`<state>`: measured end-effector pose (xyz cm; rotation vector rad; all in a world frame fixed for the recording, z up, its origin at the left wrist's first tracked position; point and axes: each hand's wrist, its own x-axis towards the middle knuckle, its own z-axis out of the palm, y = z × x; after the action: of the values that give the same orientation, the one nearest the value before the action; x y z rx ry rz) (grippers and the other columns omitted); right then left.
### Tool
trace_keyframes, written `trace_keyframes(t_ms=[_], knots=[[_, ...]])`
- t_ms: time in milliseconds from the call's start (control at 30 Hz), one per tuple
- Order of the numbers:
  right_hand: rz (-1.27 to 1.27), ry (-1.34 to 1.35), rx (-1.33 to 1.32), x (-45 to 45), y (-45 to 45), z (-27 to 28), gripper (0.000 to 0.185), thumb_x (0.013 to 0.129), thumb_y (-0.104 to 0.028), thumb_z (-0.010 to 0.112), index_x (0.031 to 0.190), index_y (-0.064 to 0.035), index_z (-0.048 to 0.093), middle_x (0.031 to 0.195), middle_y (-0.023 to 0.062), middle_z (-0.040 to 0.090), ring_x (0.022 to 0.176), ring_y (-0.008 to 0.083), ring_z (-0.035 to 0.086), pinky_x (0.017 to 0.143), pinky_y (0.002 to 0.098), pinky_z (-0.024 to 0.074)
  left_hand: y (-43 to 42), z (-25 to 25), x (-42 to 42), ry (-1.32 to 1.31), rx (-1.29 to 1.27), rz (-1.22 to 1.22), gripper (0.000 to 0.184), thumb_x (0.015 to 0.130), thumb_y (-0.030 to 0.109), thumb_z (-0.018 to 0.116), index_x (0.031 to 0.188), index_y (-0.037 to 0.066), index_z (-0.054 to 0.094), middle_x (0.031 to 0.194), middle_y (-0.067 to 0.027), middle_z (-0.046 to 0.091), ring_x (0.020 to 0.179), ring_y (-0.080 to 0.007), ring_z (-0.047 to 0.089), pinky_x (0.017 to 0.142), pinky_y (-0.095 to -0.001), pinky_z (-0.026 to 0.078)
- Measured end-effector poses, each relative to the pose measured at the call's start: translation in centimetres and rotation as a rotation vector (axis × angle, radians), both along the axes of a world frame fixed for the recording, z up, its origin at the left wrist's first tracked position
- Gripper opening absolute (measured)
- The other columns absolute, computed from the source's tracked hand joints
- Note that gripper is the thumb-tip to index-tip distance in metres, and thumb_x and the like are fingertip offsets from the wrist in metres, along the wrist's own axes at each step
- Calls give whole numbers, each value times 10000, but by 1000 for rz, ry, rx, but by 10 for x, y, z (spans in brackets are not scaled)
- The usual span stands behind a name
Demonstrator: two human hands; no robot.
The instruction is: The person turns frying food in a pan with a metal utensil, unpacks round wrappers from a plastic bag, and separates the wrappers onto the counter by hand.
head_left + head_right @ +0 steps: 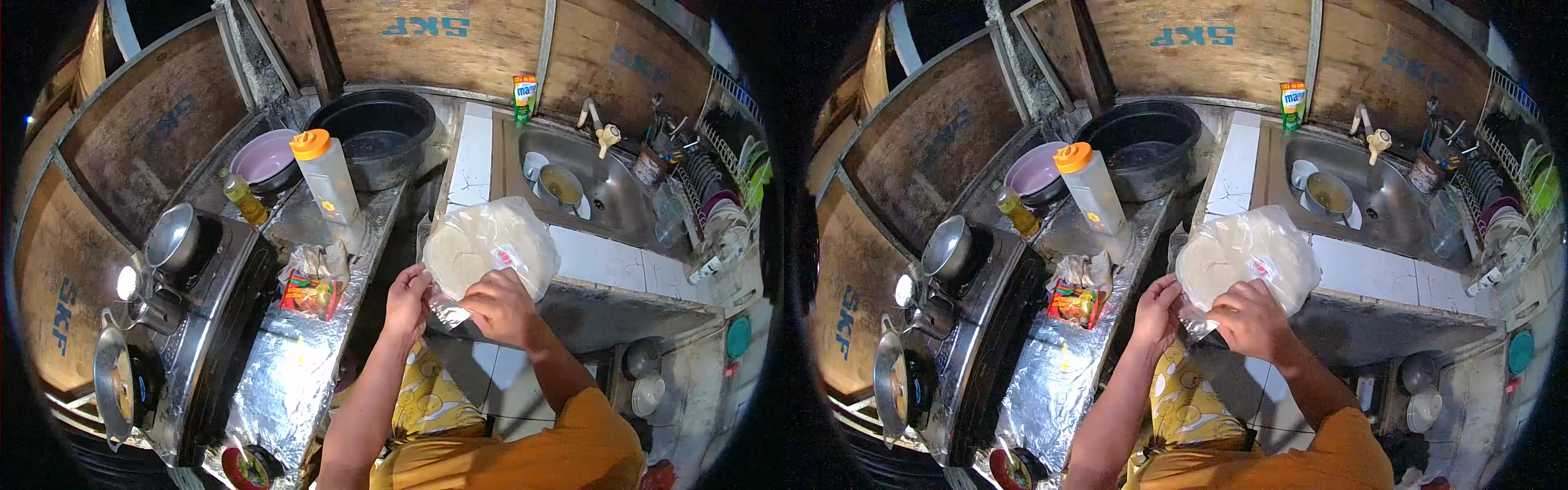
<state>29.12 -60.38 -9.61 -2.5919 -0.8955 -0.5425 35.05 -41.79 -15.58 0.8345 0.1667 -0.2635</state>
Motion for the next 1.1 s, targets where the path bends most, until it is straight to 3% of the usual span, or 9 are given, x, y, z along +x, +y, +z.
trace_keyframes(t_ms=[267, 400, 433, 533, 600, 733, 900, 1033, 1100], knots=[[64, 8, 112, -4, 5, -16, 119, 766, -130, 702, 884, -133, 703, 937, -19, 636, 930, 192, 581, 849, 369, 430, 8, -16, 7, 63, -106, -168, 218, 980, 158, 541, 1143, 14, 519, 1044, -119, 622, 908, -220, 653, 756, -392, 583], [155, 120, 168, -11, -3, -9, 282, 729, -188, 742, 1007, -150, 714, 1067, 52, 633, 1009, 271, 566, 909, 411, 422, -3, -12, -1, 7, 8, -264, 321, 977, 165, 545, 1239, -14, 503, 1115, -128, 630, 962, -238, 652, 806, -373, 566], [154, 106, 240, -12, -6, 0, 339, 718, -226, 747, 1048, -156, 707, 1102, 72, 625, 1056, 297, 554, 940, 433, 413, -4, -1, -7, 57, 46, -217, 279, 969, 149, 557, 1211, 11, 538, 1069, -102, 652, 831, -196, 668, 646, -308, 553], [-412, -126, 194, 2, -29, 4, 510, 784, -357, 685, 1227, -114, 613, 1263, 129, 543, 1190, 322, 466, 1001, 465, 367, 4, -14, -8, 50, 230, -166, 264, 967, 149, 550, 1187, 4, 547, 1018, -110, 653, 837, -192, 661, 659, -318, 550], [-813, -20, 227, 21, -44, -7, 449, 829, -365, 656, 1188, -99, 613, 1222, 153, 574, 1167, 344, 499, 983, 484, 385, -1, 13, -20, 12, 105, -145, 253, 967, 107, 525, 1188, -15, 536, 1079, -129, 626, 906, -215, 637, 771, -355, 532], [-909, 228, 119, 51, -71, -20, 399, 877, -371, 619, 1123, -57, 611, 1094, 186, 639, 1053, 369, 589, 898, 477, 445, 10, 5, -17, -109, 179, -83, 248, 967, 61, 498, 1198, -26, 524, 1088, -117, 618, 937, -202, 618, 848, -336, 503], [-692, 211, 542, 45, -68, -7, 369, 850, -353, 701, 962, -6, 641, 773, 181, 672, 760, 346, 667, 672, 414, 497, 25, 17, -25, -236, 191, 40, 181, 970, 65, 501, 1127, -3, 559, 1017, -83, 620, 931, -168, 607, 858, -312, 492], [-532, 178, 642, 35, -70, 12, 356, 806, -341, 757, 867, -6, 655, 730, 161, 666, 700, 309, 658, 647, 389, 493, 49, 20, -23, -293, 352, 279, 96, 977, 120, 530, 1010, 37, 564, 889, -13, 572, 797, -109, 533, 762, -250, 448], [-454, 256, 778, 36, -75, 11, 353, 801, -344, 763, 829, -9, 657, 701, 125, 661, 651, 221, 631, 620, 355, 477, 51, 33, -31, -281, 220, 309, 97, 980, 120, 527, 999, 37, 572, 862, 1, 563, 790, -101, 523, 758, -236, 435]])
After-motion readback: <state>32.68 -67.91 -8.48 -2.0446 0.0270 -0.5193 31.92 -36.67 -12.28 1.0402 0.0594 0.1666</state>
